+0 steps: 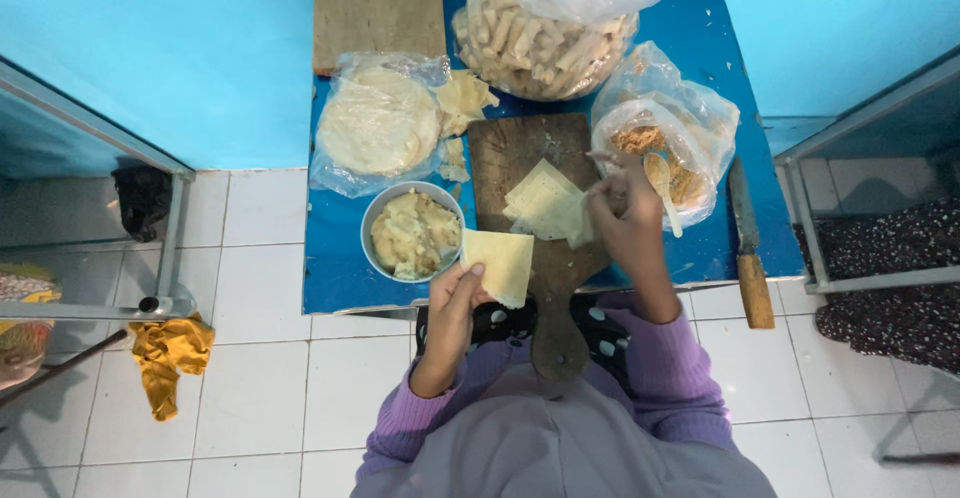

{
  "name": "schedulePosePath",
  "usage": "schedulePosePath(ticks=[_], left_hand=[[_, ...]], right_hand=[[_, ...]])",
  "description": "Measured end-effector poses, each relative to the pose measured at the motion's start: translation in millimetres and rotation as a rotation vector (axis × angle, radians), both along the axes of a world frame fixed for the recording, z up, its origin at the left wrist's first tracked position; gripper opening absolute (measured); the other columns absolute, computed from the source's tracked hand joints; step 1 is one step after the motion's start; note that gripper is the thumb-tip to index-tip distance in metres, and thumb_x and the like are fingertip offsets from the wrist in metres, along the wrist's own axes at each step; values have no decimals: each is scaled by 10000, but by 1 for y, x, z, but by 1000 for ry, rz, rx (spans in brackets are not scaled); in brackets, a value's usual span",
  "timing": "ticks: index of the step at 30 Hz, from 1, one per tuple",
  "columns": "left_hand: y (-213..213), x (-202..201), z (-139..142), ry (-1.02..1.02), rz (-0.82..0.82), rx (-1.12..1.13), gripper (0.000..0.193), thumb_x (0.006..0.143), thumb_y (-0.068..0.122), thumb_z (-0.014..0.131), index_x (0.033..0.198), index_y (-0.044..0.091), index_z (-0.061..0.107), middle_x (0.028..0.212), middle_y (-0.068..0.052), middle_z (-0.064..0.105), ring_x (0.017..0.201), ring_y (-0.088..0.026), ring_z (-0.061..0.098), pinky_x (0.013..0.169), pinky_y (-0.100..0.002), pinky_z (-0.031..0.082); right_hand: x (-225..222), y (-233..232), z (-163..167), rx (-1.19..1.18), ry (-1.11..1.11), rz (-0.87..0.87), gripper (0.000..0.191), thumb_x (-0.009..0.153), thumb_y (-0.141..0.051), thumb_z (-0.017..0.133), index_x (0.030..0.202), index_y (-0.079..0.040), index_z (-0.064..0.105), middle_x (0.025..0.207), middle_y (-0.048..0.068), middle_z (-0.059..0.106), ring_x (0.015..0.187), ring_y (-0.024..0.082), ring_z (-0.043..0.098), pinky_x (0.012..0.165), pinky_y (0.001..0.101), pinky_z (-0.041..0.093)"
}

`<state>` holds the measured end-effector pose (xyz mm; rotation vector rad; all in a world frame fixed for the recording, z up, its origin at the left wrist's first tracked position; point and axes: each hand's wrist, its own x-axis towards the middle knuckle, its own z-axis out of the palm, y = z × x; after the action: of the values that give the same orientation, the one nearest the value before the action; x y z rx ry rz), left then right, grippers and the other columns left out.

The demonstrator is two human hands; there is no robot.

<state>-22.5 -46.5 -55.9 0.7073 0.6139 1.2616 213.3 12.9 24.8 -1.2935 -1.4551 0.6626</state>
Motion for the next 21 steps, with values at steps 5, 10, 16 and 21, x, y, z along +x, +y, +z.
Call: schedulePosePath(ticks=[5,10,16,21], left_hand=[[-3,-3,18,25,-13,19,353,1075,128,478,1276,-127,619,1109,-206,747,955,-212,754,854,-336,598],[-3,-5,17,2,-22,18,350,1072,123,482,1280,-124,617,1106,-210,751,946,-211,751,850,-330,593],[-2,-3,0,17,9,15,338,1075,117,495,1280,-118,627,1096,-171,746,924,-188,741,835,-329,599],[-3,-4,-4,11,-1,31,333,1103,121,499,1282,-126,634,1095,-172,743,918,-186,731,834,-330,594]], right_hand=[[4,0,19,-178,-195,83,468,905,-11,709,1361,-52,611,644,56,544,560,62,457,511,245,364],[7,6,19,-184,-356,118,530,880,-165,797,1368,-88,607,723,39,671,587,108,602,556,283,480],[10,4,17,-94,-424,236,708,751,-134,838,1405,-91,571,795,83,674,647,153,629,597,310,511],[9,1,26,-46,-349,274,598,868,-32,732,1439,-103,571,904,83,740,752,142,700,677,290,550]])
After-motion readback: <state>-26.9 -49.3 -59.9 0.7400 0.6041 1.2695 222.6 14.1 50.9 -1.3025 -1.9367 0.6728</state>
